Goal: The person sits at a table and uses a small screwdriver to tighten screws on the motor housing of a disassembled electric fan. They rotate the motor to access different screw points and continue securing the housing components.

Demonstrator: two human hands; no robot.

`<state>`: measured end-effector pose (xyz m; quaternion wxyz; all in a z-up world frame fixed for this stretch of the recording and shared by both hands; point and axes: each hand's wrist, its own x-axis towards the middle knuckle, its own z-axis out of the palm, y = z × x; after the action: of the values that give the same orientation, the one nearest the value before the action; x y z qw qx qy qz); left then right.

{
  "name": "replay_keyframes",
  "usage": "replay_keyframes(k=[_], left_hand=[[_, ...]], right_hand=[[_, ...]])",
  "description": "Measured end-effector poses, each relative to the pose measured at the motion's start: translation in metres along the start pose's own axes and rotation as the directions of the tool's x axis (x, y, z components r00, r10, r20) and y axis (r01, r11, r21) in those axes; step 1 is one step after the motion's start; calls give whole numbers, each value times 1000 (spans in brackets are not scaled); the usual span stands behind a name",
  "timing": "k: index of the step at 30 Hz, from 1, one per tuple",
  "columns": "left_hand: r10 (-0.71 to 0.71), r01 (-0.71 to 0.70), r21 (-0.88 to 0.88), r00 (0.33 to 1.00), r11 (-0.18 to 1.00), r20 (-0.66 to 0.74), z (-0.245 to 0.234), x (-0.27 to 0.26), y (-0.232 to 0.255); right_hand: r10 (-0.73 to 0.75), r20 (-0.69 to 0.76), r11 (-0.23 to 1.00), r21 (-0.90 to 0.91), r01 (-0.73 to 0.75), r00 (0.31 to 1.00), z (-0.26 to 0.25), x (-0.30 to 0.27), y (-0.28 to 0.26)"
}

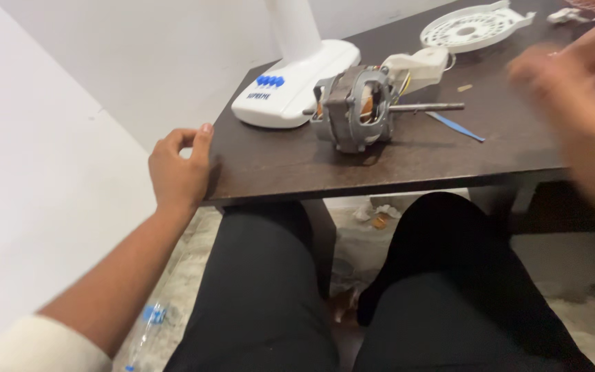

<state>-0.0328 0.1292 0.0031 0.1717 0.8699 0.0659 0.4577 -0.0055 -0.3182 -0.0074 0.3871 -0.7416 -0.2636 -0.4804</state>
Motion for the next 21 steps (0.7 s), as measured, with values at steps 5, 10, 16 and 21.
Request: replay_keyframes(k=[5, 10, 16, 21], left_hand=[[70, -58, -115, 992, 992, 101, -3, 4, -3], [97, -54, -173, 964, 983, 249, -1, 7, 0], [159, -121, -159, 953, 980, 259, -6, 5, 0], [380, -369, -144, 924, 918, 52, -19, -20, 28]], right_hand=[[-9, 489, 995, 94, -42, 872, 8, -67, -42], [84, 711, 996, -63, -55, 698, -6, -127, -16], [788, 604, 533, -766, -359, -121, 7, -142, 12], [754, 610, 429, -738, -521, -243, 25, -147, 41]])
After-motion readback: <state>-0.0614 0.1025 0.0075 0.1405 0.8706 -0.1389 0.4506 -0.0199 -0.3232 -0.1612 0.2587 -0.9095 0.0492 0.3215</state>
